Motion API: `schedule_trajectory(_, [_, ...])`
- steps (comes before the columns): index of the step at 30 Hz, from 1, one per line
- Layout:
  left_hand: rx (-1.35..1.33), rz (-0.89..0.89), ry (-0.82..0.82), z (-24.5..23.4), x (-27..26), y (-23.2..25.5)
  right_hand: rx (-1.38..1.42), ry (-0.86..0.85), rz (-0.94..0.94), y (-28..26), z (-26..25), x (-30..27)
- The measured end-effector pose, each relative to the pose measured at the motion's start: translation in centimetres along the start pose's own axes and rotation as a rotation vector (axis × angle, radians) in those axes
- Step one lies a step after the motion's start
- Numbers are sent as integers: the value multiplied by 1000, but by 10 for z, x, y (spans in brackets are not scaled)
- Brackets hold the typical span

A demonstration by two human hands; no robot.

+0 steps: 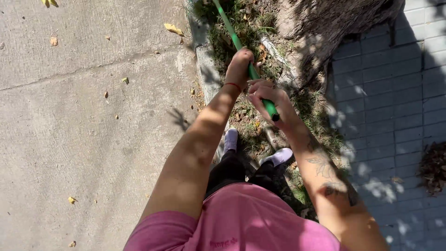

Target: Gathering dry leaves into a pile on a paved outdoor walkway using a rake.

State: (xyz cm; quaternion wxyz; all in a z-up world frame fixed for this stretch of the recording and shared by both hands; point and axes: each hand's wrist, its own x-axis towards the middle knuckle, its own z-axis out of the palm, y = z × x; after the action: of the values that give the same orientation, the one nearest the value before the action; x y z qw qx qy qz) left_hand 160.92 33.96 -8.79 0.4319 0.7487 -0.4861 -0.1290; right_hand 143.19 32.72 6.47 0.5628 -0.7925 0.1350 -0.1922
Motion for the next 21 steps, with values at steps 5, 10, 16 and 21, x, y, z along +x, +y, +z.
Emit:
schedule_trajectory(5, [-61, 198, -119, 25, -23, -28, 420, 217, 318, 11, 14, -27])
schedule_trajectory(10, [18, 143, -275, 51, -60, -11, -133, 199, -47, -64, -1, -84])
schedule_trajectory(16, [-58, 118, -574, 51, -102, 67, -235, 275, 203, -155, -29, -135])
schedule_trajectory(21, [-73, 258, -714, 11, -99, 144, -108, 408, 261, -251, -44, -121])
